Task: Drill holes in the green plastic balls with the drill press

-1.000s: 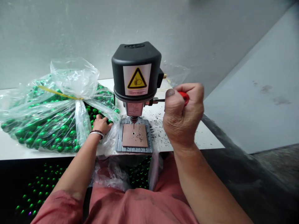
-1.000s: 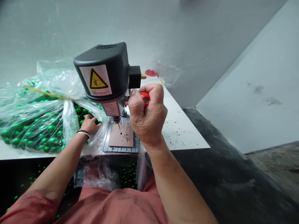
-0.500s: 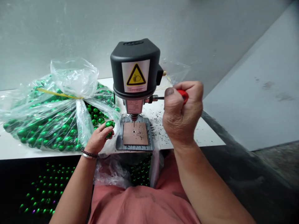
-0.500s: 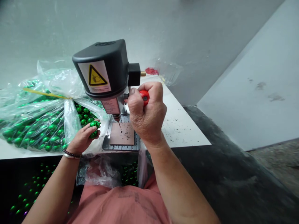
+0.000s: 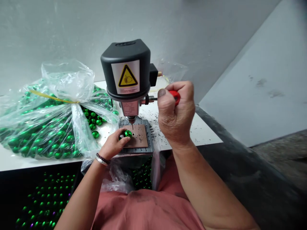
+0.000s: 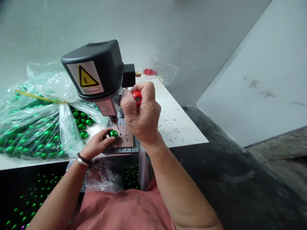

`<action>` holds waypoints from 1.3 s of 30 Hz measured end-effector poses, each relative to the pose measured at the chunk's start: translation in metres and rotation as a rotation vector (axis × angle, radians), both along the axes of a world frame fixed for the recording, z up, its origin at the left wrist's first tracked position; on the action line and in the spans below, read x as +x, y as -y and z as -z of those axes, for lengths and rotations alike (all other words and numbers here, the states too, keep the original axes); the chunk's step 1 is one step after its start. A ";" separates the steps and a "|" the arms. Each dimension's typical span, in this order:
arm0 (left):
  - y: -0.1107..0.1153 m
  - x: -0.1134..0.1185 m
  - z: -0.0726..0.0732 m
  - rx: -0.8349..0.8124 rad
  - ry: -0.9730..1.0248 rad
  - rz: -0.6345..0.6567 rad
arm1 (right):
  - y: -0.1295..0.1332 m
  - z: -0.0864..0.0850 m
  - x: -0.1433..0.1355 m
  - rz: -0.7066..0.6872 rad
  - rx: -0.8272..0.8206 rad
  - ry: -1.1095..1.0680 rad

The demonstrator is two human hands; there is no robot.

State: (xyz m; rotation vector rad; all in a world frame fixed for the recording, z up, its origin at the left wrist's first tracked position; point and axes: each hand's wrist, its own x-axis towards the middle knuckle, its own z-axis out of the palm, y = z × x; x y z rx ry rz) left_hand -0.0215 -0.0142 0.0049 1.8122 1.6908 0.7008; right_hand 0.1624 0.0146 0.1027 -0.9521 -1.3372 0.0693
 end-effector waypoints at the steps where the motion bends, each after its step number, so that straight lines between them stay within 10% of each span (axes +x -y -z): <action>1: -0.002 0.003 0.001 -0.006 -0.027 -0.011 | 0.000 0.000 0.000 -0.005 0.000 -0.001; 39: -0.025 0.018 -0.002 0.008 -0.229 0.073 | 0.002 0.002 0.002 -0.082 0.011 -0.036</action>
